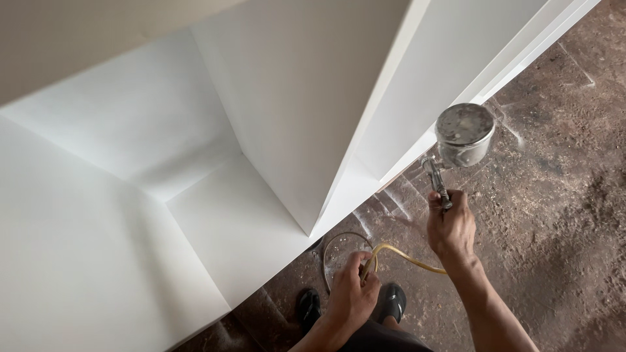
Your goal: The person uses a spray gun to apply white paint to the interior surfaces of a shelving unit.
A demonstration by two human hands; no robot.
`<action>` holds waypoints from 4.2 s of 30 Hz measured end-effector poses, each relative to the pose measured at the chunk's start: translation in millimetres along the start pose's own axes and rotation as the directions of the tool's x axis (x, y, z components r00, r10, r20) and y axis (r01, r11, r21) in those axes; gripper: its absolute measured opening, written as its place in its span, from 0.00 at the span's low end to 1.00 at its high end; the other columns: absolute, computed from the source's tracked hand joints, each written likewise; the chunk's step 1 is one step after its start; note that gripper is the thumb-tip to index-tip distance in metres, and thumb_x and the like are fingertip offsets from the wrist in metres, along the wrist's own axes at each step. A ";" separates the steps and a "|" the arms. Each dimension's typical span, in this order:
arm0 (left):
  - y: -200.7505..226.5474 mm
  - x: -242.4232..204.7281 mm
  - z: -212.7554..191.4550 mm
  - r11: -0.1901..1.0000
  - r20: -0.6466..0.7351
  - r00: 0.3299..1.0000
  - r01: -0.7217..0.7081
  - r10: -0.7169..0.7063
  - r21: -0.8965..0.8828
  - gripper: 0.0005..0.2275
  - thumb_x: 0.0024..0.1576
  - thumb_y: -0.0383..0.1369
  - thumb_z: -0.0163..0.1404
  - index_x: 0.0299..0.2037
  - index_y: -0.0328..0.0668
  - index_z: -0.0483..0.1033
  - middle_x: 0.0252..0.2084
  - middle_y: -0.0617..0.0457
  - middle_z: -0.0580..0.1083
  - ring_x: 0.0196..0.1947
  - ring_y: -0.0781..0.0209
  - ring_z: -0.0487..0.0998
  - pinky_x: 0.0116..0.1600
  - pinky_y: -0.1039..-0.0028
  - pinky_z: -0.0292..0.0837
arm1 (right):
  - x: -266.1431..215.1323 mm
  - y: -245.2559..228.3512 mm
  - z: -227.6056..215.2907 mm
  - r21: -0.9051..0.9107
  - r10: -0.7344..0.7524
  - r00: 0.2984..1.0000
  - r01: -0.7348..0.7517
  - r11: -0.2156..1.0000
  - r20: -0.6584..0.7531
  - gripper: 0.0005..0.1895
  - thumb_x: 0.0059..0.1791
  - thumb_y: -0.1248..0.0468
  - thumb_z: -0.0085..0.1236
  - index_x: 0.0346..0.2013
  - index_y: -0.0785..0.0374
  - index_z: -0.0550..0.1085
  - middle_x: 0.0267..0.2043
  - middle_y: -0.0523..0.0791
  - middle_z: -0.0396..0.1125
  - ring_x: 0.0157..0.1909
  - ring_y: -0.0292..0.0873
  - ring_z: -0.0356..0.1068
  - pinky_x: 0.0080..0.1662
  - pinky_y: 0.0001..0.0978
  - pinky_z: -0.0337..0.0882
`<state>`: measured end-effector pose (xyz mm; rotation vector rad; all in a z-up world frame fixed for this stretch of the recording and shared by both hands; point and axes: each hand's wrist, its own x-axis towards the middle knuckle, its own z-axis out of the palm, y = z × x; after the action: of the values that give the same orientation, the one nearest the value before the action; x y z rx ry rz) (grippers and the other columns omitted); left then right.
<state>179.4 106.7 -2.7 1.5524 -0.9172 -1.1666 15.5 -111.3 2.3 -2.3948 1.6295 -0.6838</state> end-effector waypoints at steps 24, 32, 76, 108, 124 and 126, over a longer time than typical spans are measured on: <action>-57.3 27.3 35.6 0.960 0.044 0.975 0.205 -0.216 0.190 0.20 0.62 0.31 0.49 0.63 0.36 0.62 0.34 0.45 0.77 0.23 0.62 0.76 0.23 0.74 0.72 | -34.1 35.9 81.7 0.121 0.263 0.856 -0.348 0.930 0.445 0.27 0.58 0.44 0.35 0.50 0.65 0.69 0.28 0.52 0.71 0.25 0.46 0.70 0.28 0.44 0.70; -39.5 37.3 55.0 0.944 0.187 0.947 0.211 -0.262 0.256 0.18 0.62 0.32 0.50 0.61 0.32 0.67 0.36 0.46 0.77 0.20 0.64 0.70 0.21 0.76 0.66 | -90.9 97.9 -73.4 0.689 0.328 0.907 -0.416 0.593 0.265 0.24 0.61 0.49 0.43 0.55 0.69 0.72 0.38 0.46 0.69 0.30 0.37 0.62 0.33 0.32 0.65; 148.5 313.5 453.3 0.857 -0.204 0.858 -0.500 0.471 -0.124 0.07 0.72 0.32 0.50 0.52 0.35 0.76 0.52 0.46 0.76 0.52 0.60 0.77 0.60 0.70 0.75 | 302.1 326.6 -142.0 0.795 -0.739 0.435 -0.566 0.220 0.514 0.43 0.47 0.37 0.56 0.60 0.72 0.68 0.37 0.48 0.75 0.23 0.38 0.67 0.24 0.30 0.67; 229.5 404.6 667.6 0.465 -0.811 0.584 -0.728 0.034 -0.505 0.08 0.66 0.23 0.51 0.52 0.30 0.68 0.57 0.39 0.73 0.62 0.53 0.78 0.73 0.58 0.72 | 423.1 429.2 -220.3 0.808 -0.946 -0.039 -0.510 0.295 0.321 0.33 0.55 0.41 0.46 0.55 0.70 0.74 0.23 0.40 0.62 0.25 0.32 0.57 0.29 0.26 0.58; 215.6 436.6 673.5 0.914 -0.695 0.596 -0.290 0.403 0.282 0.19 0.61 0.25 0.54 0.61 0.22 0.71 0.70 0.27 0.61 0.74 0.31 0.62 0.73 0.53 0.62 | 449.2 453.6 -209.6 0.861 -0.883 0.022 -0.236 0.451 0.469 0.22 0.53 0.60 0.54 0.59 0.66 0.69 0.39 0.50 0.75 0.39 0.39 0.74 0.39 0.31 0.74; 219.7 439.9 672.7 0.947 -0.757 0.634 -0.314 0.158 -0.064 0.21 0.61 0.27 0.50 0.65 0.28 0.66 0.72 0.30 0.58 0.75 0.36 0.59 0.75 0.55 0.56 | 450.2 453.8 -212.1 0.904 -0.919 0.029 -0.197 0.380 0.393 0.21 0.53 0.59 0.54 0.58 0.67 0.69 0.43 0.50 0.77 0.44 0.40 0.78 0.43 0.33 0.77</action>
<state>-359.1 -527.8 39.6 1.4915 -0.4030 -0.3195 -326.5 -674.8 140.5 -1.6384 -0.2501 0.2105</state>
